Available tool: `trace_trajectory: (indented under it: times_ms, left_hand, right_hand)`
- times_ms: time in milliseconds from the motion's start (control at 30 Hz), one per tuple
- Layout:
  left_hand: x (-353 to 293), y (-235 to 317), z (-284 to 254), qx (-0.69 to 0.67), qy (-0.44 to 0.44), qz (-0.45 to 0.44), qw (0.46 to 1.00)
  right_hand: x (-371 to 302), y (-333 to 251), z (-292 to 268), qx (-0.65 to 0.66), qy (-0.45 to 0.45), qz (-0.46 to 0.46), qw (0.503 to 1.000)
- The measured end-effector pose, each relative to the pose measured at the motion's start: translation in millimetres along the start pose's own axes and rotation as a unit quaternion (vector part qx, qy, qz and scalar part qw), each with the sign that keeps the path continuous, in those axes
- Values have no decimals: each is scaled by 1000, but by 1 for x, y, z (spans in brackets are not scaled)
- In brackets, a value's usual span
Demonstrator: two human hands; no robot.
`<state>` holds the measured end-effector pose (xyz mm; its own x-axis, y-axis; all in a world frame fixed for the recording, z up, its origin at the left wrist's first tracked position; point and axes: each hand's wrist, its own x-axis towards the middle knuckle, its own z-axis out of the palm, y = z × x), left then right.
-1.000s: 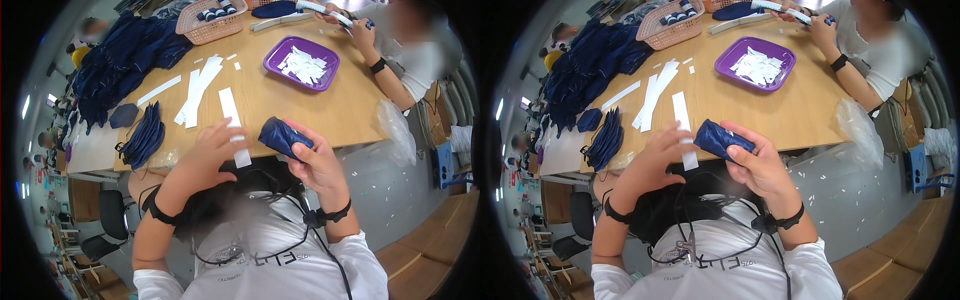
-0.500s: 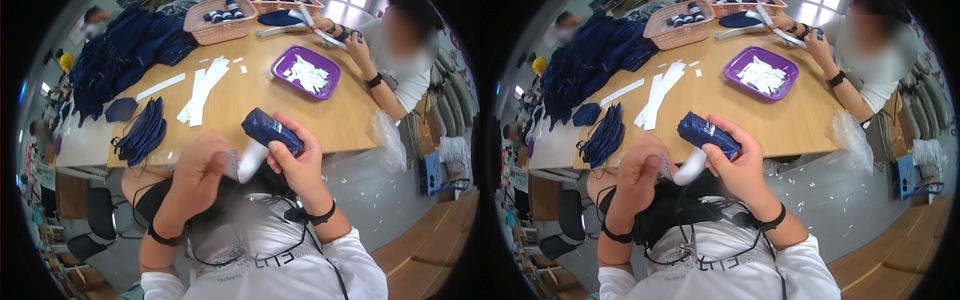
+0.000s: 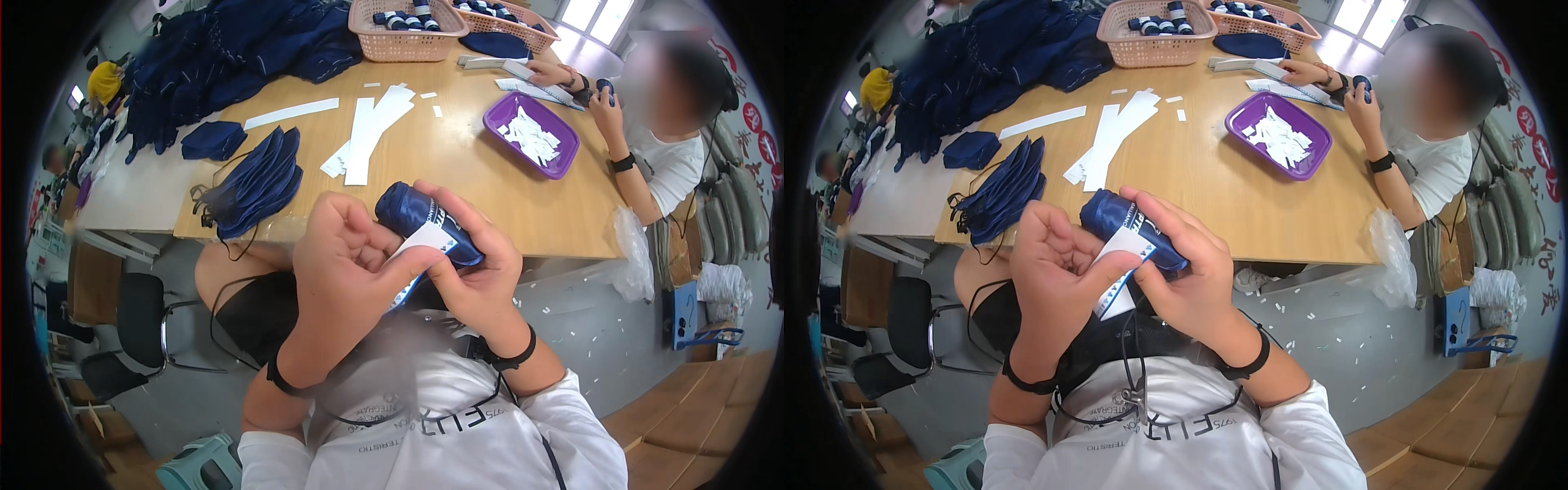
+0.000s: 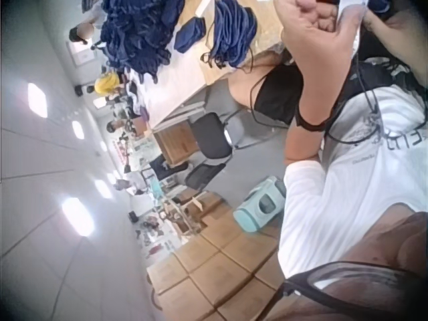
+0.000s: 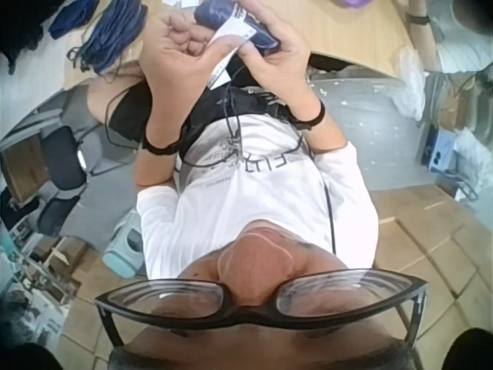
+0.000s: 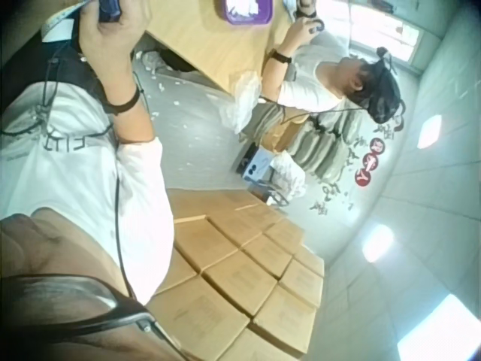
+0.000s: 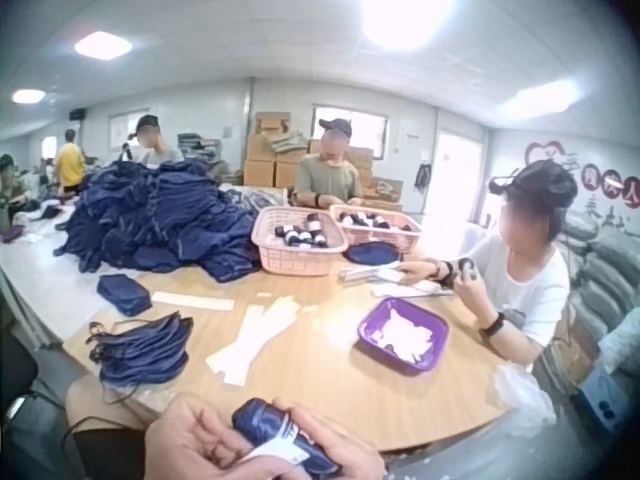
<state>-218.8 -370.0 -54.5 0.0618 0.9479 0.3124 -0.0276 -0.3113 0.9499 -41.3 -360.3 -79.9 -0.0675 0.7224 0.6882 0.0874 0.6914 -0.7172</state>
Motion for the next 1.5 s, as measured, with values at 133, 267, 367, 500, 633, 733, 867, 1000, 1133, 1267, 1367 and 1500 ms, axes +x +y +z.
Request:
trace_trajectory:
  times_ms: [133, 267, 367, 500, 633, 733, 867, 1000, 1133, 1267, 1367, 1500]
  left_hand:
    - [6, 8, -2, 73, -2, -13, 997]
    - [11, 4, -6, 33, -1, -85, 996]
    - [15, -4, -7, 15, -10, -98, 995]
    - [17, -5, -3, -2, -19, -101, 995]
    - [17, 0, 1, 19, -29, -99, 994]
    - [16, 2, 6, 0, -22, -90, 996]
    - [12, 3, 13, -70, -24, -66, 995]
    - [10, 5, 15, -168, -22, -17, 985]
    - [12, 14, -5, 154, -9, 33, 988]
    - [-2, 29, -20, 438, 36, 323, 838]
    - [-13, 31, -28, 197, -298, 274, 893]
    - [-2, -8, -27, -321, -371, -315, 813]
  right_hand:
    - [3, 2, 3, -27, -6, -8, 1000]
    - [1, -1, 6, -5, -25, 20, 999]
    - [-3, -2, 6, 49, -25, 64, 996]
    - [-7, -5, 4, 140, -20, 123, 982]
    - [-7, -13, -5, 208, -17, 158, 965]
    - [-7, -15, -8, 216, -19, 145, 965]
    - [-6, -14, -9, 246, 4, 195, 949]
    - [3, -21, -8, 299, -5, 248, 921]
    - [18, -16, -5, 267, 23, 253, 929]
    - [34, -3, -5, 251, 34, 222, 942]
    - [42, -8, -8, 184, 9, 199, 963]
    - [41, -18, 1, 162, -16, 117, 980]
